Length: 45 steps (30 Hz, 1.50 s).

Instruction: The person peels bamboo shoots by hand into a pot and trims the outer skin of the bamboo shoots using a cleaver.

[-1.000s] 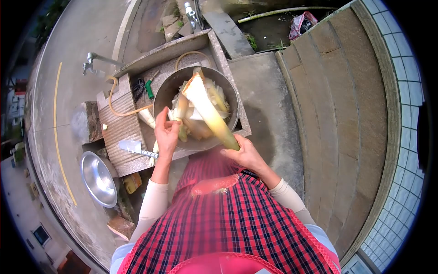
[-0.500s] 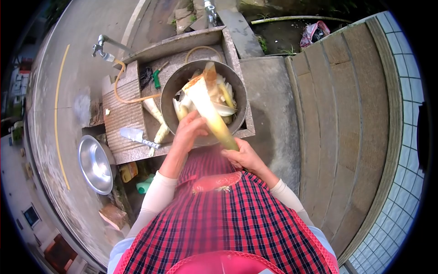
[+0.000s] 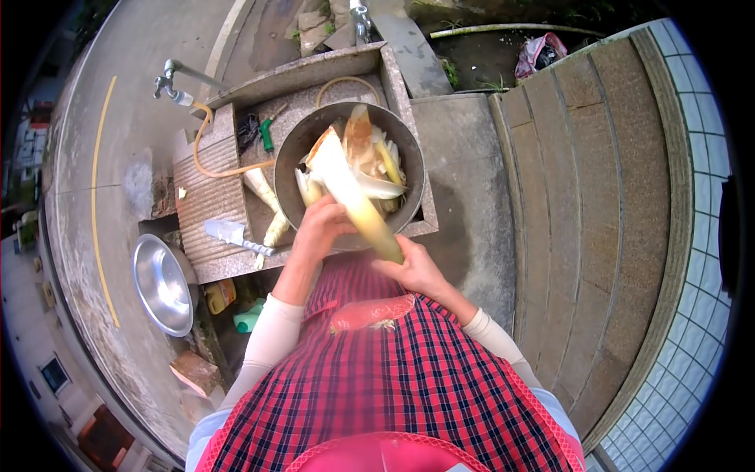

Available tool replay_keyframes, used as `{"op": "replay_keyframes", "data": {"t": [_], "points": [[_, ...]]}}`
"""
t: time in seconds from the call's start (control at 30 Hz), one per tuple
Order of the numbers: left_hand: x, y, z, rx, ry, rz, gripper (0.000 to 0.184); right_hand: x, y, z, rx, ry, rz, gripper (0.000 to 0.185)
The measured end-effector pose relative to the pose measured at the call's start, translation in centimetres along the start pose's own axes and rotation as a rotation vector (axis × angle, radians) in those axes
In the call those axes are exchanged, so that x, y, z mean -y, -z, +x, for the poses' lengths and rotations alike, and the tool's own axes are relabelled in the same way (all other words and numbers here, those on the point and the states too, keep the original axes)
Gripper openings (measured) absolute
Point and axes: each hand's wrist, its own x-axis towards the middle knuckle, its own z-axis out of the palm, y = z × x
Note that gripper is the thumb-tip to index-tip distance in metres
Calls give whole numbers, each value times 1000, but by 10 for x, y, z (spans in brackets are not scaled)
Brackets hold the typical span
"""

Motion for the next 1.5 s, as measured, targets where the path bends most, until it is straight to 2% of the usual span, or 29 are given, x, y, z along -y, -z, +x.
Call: {"op": "replay_keyframes", "data": {"t": [0.27, 0.4, 0.5, 0.6, 0.8, 0.9, 1.0, 1.1, 1.13, 1.23, 1.27, 1.37, 1.4, 1.5], "points": [[-4, -9, 1, 0, -10, 90, 39, 3, -2, 3, -137, 107, -549, 36], [2, -3, 3, 29, -3, -7, 39, 9, -3, 2, -185, 164, -760, 37], [9, 3, 5, 6, 2, -111, 38, 0, -7, 3, -258, 310, -914, 47], [12, 6, 7, -52, 17, -202, 40, -6, -14, 4, -271, 355, -1041, 66], [24, 28, 11, 56, -37, -245, 45, 0, -14, 4, -242, 340, -911, 70], [18, 22, 7, 122, -84, -281, 48, 7, -15, 5, -225, 307, -794, 68], [12, 19, 6, 184, -92, -352, 55, 3, -18, 10, -234, 345, -541, 68], [6, 18, 10, 244, -65, -469, 61, 7, -11, 19, -37, 224, -91, 57], [7, 18, 12, 237, -54, -535, 62, 22, 1, 15, 241, -251, 443, 48], [8, 13, 15, 296, -43, -642, 68, 22, 2, 17, 412, -391, 1073, 41], [8, 11, 14, 326, -45, -661, 71, 23, 2, 18, 475, -347, 1075, 44], [6, 23, 10, 187, 24, -474, 65, 37, 0, 13, 175, -198, 248, 52], [4, 26, 8, 155, 0, -358, 55, 16, -9, 22, -74, 406, -148, 59], [-3, 24, 4, 51, -27, -219, 45, 2, -3, 16, -189, 390, -619, 60]]}}
